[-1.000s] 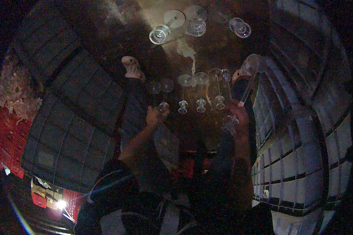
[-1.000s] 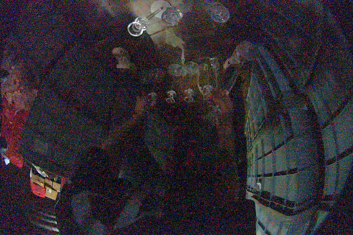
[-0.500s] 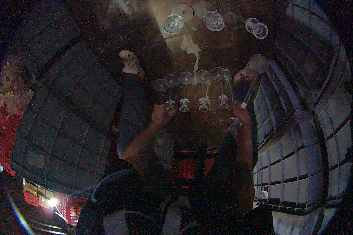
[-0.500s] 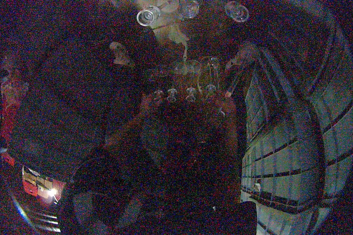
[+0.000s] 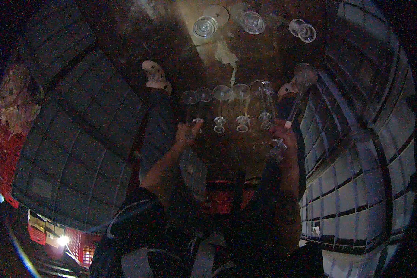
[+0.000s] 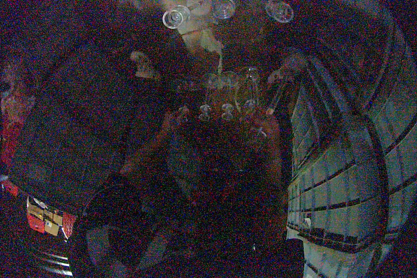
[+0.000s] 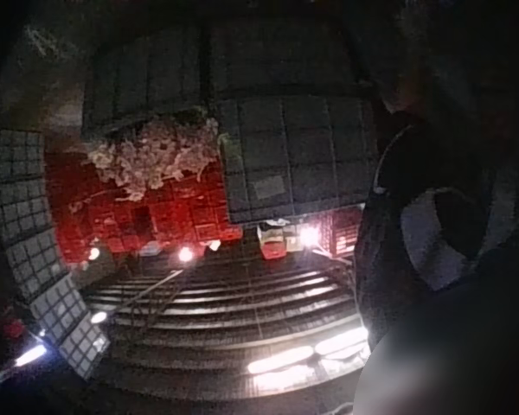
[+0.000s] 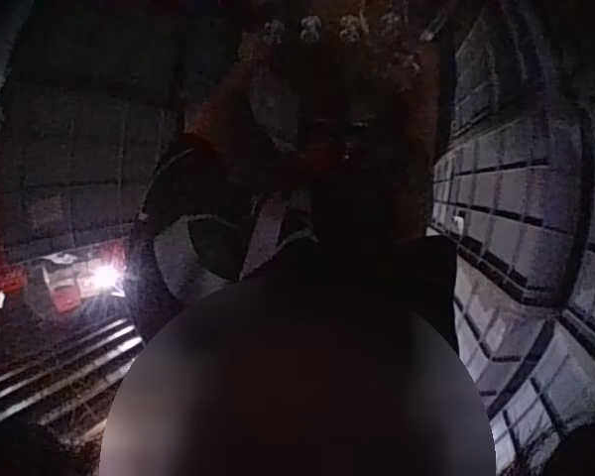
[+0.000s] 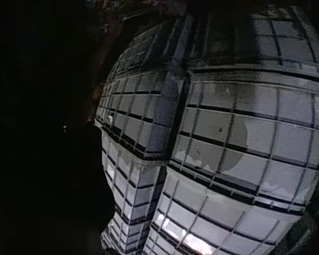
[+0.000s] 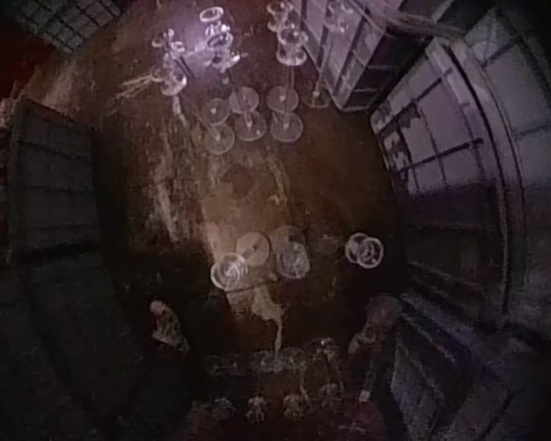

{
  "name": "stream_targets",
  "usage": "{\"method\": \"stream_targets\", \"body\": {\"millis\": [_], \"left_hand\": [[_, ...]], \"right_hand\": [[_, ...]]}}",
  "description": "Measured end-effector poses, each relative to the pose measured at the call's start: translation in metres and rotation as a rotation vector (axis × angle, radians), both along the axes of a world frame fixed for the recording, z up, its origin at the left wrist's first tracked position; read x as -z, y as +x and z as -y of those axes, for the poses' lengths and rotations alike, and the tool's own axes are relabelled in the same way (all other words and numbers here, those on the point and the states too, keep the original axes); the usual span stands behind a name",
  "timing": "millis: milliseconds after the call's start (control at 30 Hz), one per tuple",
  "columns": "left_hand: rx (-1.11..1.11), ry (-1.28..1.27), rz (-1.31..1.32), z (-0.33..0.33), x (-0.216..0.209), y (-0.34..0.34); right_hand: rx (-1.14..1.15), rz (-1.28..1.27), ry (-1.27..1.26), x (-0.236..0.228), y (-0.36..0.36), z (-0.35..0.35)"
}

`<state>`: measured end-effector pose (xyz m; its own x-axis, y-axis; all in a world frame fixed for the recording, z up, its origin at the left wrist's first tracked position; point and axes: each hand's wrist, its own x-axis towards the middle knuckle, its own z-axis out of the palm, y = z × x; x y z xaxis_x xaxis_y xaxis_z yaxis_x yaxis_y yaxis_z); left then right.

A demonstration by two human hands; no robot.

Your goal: The person assembles clear plastic flower holders by inserting stems into circular bases. They repeatedly pick up stems and bases from a bin and the floor, connect them, and place the assembled units on the floor.

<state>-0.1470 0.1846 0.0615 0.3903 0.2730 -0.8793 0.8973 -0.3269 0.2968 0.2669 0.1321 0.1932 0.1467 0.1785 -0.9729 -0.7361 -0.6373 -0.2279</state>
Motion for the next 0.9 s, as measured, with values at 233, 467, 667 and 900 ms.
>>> {"method": "stream_targets", "body": {"millis": [233, 467, 667, 900], "left_hand": [[0.013, 0.016, -0.102, 0.010, 0.023, -0.032], [0.239, -0.001, -0.037, -0.002, 0.024, -0.021], [0.175, 0.014, -0.048, -0.001, 0.019, -0.021], [0.115, 0.013, -0.056, -0.002, 0.020, -0.020]], "right_hand": [[-0.077, -0.010, -0.032, 0.003, 0.001, -0.002], [-0.057, 0.023, -0.034, -0.004, 0.001, -0.002], [0.043, -0.023, -0.006, -0.002, 0.000, -0.002], [0.026, -0.081, -0.065, 0.008, 0.003, 0.003]]}}
